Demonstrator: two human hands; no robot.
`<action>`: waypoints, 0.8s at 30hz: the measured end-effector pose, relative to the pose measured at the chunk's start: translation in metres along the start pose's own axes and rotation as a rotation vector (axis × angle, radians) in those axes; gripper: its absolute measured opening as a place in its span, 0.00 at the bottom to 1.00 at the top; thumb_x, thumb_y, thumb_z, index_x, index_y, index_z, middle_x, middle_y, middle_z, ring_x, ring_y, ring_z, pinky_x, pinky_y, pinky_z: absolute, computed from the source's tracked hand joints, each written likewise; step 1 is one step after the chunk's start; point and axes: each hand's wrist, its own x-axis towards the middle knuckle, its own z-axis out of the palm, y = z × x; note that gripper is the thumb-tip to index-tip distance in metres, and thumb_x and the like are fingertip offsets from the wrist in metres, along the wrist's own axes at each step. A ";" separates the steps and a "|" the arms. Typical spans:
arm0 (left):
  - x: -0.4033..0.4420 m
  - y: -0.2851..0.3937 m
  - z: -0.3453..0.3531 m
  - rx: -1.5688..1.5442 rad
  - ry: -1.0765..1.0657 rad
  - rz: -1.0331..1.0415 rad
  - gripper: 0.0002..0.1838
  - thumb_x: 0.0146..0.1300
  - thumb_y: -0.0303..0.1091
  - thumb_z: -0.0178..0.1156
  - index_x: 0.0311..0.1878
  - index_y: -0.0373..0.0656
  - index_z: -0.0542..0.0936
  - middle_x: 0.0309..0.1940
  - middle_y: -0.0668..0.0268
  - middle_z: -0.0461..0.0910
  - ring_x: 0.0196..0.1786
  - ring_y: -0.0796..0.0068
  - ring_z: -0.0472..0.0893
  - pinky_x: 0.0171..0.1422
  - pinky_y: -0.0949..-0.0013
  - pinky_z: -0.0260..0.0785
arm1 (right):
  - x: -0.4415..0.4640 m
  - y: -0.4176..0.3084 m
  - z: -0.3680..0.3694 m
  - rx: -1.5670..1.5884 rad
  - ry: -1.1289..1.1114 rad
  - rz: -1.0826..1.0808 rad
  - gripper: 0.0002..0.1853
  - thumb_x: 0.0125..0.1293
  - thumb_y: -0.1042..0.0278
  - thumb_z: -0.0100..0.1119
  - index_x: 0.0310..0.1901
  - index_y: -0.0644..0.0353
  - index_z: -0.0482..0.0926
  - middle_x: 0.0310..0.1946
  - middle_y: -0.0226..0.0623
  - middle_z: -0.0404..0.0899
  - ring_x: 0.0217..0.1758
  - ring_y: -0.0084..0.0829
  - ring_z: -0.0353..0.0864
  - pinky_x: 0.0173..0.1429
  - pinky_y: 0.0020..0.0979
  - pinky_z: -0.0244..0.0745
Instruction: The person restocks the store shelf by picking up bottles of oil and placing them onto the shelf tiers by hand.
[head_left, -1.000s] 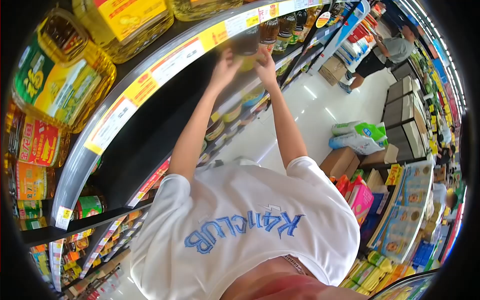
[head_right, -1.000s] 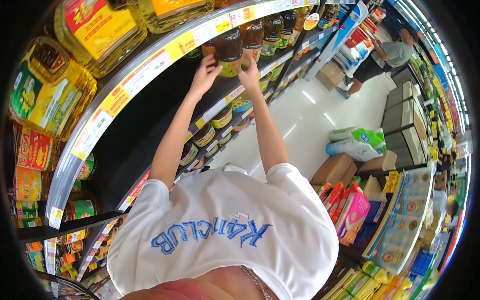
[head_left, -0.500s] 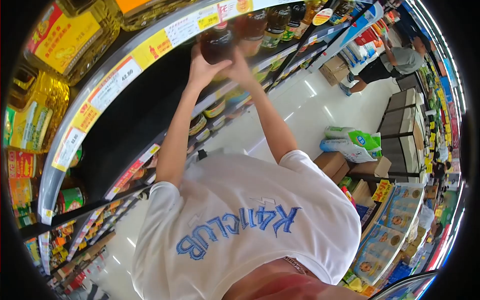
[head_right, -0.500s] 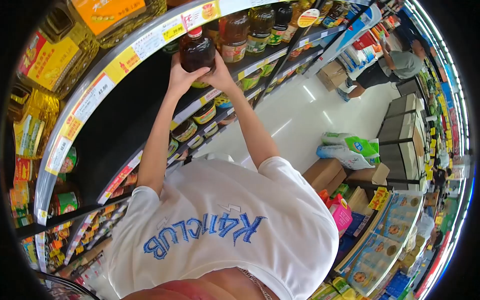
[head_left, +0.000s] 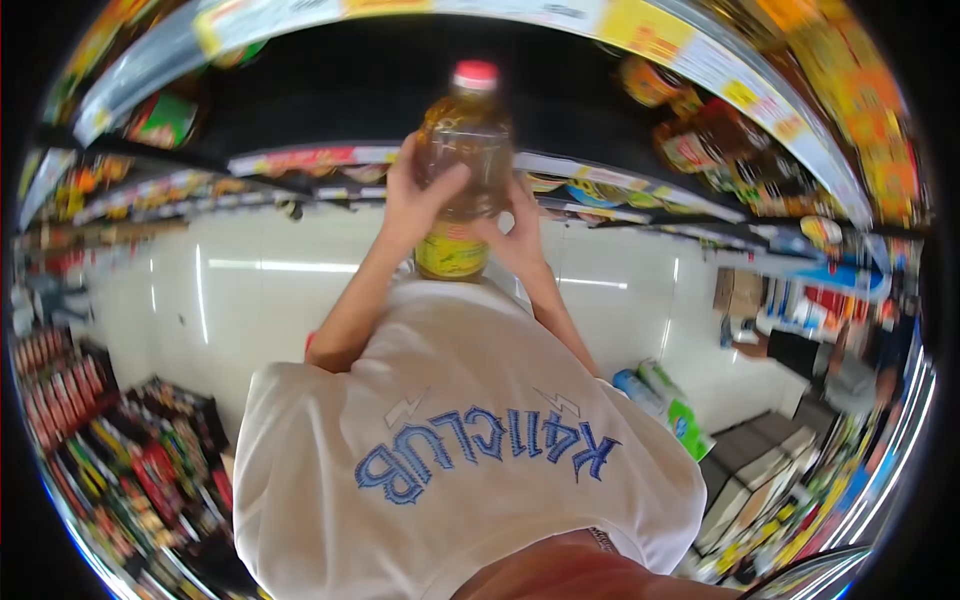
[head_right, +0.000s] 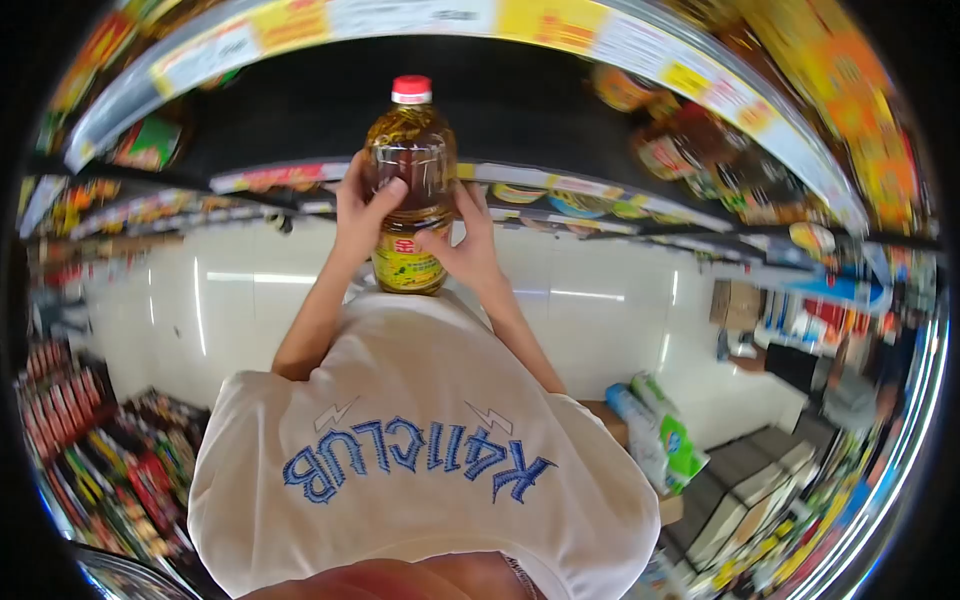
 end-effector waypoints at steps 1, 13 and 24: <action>-0.007 -0.006 -0.022 -0.055 0.075 -0.056 0.27 0.63 0.33 0.69 0.63 0.34 0.73 0.51 0.60 0.82 0.54 0.73 0.81 0.59 0.69 0.74 | 0.002 0.003 0.010 0.061 -0.065 0.063 0.33 0.62 0.59 0.70 0.65 0.71 0.72 0.52 0.43 0.76 0.60 0.34 0.76 0.59 0.34 0.75; -0.067 -0.005 -0.217 -0.459 0.228 -0.160 0.40 0.69 0.43 0.64 0.78 0.36 0.59 0.70 0.60 0.70 0.69 0.66 0.72 0.72 0.61 0.66 | 0.042 -0.004 0.206 0.540 -0.380 0.461 0.33 0.77 0.53 0.54 0.76 0.60 0.61 0.73 0.39 0.66 0.77 0.33 0.61 0.79 0.34 0.54; -0.120 0.052 -0.421 -0.567 0.530 -0.040 0.35 0.70 0.45 0.62 0.75 0.42 0.63 0.63 0.61 0.76 0.57 0.65 0.81 0.60 0.62 0.76 | 0.030 -0.010 0.444 0.661 -0.694 0.742 0.34 0.74 0.50 0.58 0.74 0.60 0.64 0.69 0.35 0.70 0.72 0.30 0.67 0.74 0.34 0.61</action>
